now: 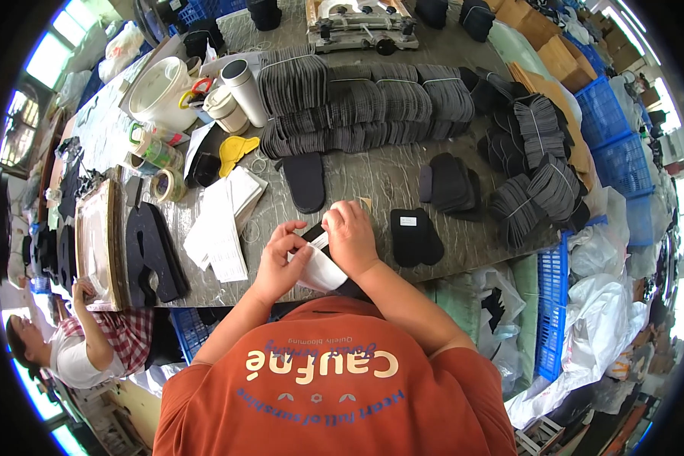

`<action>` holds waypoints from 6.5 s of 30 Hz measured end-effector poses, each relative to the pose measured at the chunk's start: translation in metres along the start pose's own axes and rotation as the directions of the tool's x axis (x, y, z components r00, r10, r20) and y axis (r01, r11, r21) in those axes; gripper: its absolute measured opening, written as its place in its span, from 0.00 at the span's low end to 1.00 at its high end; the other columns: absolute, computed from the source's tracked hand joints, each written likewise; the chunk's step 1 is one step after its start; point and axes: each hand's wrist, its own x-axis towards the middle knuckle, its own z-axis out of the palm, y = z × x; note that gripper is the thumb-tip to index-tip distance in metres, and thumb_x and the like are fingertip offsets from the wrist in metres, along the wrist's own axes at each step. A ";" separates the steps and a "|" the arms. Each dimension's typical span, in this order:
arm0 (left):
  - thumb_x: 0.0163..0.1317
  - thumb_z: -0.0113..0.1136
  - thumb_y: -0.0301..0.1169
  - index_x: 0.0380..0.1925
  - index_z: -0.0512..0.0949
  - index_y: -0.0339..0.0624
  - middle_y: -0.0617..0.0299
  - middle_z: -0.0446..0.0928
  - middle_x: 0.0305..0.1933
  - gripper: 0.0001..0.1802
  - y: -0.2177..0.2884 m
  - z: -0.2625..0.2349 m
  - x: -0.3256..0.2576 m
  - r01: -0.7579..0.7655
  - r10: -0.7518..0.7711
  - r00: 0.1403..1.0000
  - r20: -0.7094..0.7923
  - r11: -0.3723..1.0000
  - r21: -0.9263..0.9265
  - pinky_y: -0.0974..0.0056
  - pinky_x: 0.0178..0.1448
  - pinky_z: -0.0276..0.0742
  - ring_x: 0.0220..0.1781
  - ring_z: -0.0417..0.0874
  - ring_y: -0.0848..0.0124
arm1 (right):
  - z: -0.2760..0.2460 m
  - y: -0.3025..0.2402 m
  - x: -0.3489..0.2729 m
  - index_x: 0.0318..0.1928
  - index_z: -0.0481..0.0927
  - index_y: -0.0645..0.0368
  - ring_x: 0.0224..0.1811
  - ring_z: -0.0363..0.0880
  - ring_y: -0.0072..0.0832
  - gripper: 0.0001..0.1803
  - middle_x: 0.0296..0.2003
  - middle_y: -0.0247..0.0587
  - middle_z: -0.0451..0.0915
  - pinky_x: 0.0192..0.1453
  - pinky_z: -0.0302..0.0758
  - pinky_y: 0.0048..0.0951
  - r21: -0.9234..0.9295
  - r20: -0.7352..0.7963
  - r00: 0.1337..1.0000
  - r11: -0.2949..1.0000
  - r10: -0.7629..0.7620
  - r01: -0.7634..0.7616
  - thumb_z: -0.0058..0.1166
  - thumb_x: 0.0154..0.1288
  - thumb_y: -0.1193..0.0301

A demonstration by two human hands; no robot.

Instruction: The worker inspects and sorts black shoe upper components, applying white stickers or labels to specific areas.

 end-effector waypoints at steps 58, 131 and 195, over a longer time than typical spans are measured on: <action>0.47 0.64 0.25 0.24 0.77 0.38 0.57 0.77 0.38 0.05 0.028 -0.019 -0.005 -0.345 0.227 0.935 0.272 0.762 0.548 0.58 0.44 0.72 0.38 0.76 0.57 | -0.009 0.001 0.002 0.34 0.73 0.54 0.45 0.71 0.35 0.10 0.38 0.34 0.73 0.51 0.65 0.37 0.057 -0.008 0.960 0.958 -0.280 0.280 0.57 0.49 0.75; 0.58 0.62 0.30 0.34 0.79 0.33 0.59 0.78 0.23 0.10 0.047 -0.029 -0.012 0.218 -0.222 0.972 0.080 0.974 0.057 0.67 0.29 0.72 0.24 0.76 0.76 | -0.043 -0.027 0.001 0.36 0.71 0.61 0.34 0.73 0.16 0.06 0.31 0.31 0.75 0.39 0.72 0.22 0.808 0.512 0.843 0.238 0.166 -0.538 0.55 0.61 0.80; 0.54 0.55 0.27 0.27 0.72 0.33 0.49 0.73 0.55 0.06 0.011 -0.023 -0.028 -0.481 0.270 0.846 0.459 0.758 0.441 0.55 0.61 0.71 0.61 0.72 0.53 | -0.031 -0.016 -0.005 0.29 0.78 0.65 0.25 0.72 0.12 0.03 0.23 0.31 0.77 0.29 0.71 0.18 0.503 0.422 0.779 0.595 0.464 -0.627 0.57 0.59 0.80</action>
